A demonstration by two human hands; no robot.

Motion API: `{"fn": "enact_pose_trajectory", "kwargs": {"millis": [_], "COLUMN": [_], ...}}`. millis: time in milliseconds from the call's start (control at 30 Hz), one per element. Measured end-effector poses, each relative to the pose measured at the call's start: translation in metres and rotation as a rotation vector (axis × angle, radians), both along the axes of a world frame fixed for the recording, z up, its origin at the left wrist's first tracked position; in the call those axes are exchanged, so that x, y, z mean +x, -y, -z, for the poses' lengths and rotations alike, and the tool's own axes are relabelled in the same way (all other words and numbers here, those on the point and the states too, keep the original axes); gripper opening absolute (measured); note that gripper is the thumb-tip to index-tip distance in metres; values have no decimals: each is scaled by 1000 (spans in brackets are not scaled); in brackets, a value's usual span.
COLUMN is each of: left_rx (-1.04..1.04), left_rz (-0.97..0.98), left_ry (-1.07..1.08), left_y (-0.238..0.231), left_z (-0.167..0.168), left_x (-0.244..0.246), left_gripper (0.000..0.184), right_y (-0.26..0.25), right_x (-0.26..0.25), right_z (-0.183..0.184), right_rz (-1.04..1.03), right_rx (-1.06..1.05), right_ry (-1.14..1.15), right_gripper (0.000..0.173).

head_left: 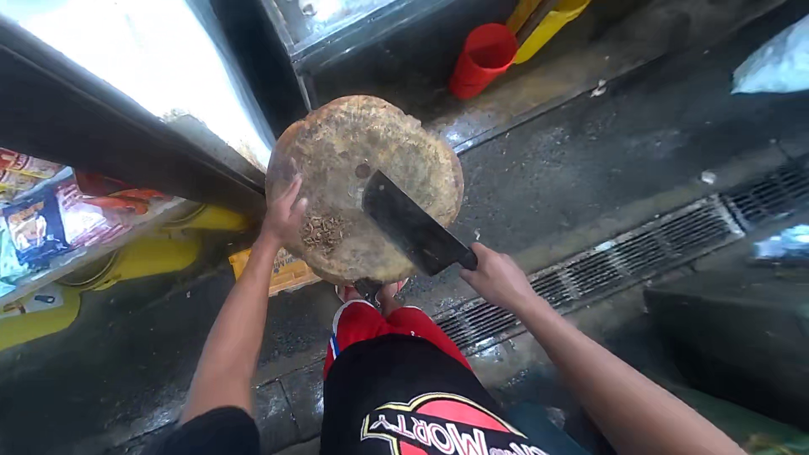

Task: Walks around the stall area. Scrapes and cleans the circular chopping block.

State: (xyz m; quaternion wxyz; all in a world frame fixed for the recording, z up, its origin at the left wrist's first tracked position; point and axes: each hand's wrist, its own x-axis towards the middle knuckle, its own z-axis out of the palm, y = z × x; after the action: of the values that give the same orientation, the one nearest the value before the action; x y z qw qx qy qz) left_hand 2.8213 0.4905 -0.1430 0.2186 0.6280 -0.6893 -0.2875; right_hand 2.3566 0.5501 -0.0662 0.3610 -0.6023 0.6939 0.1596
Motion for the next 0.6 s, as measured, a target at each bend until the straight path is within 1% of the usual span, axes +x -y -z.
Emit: {"fn": "enact_pose_trajectory", "kwargs": {"millis": [67, 100, 167, 233, 333, 400, 467, 533, 600], "left_rx": [-110, -176, -282, -349, -411, -480, -544, -598, -614], "left_rz": [-204, -355, -650, -887, -1136, -1217, -1252, -1251, -1171], "left_ry": [-119, -177, -359, -591, -957, -1170, -1311, -1384, -1408], "left_y": [-36, -53, -81, -100, -106, -102, -103, -105, -108], "left_z": [-11, -7, 16, 34, 42, 45, 48, 51, 57], "left_x": [12, 16, 14, -11, -60, -80, -86, -91, -93], "left_gripper": [61, 63, 67, 64, 60, 59, 62, 64, 69], "right_y": [15, 23, 39, 57, 75, 82, 83, 77, 65], "right_x": [2, 3, 5, 9, 17, 20, 24, 31, 43], "right_z": [11, 13, 19, 23, 32, 38, 38, 33, 29], "right_rz": [-29, -51, -92, -123, -152, -205, -290, -358, -383], "right_rx": [-30, -35, -46, -43, -7, 5, 37, 93, 146], "right_ry": [-72, -85, -61, -6, 47, 29, -7, -43, -40], "right_gripper": [38, 37, 36, 36, 37, 39, 40, 39, 39]}}
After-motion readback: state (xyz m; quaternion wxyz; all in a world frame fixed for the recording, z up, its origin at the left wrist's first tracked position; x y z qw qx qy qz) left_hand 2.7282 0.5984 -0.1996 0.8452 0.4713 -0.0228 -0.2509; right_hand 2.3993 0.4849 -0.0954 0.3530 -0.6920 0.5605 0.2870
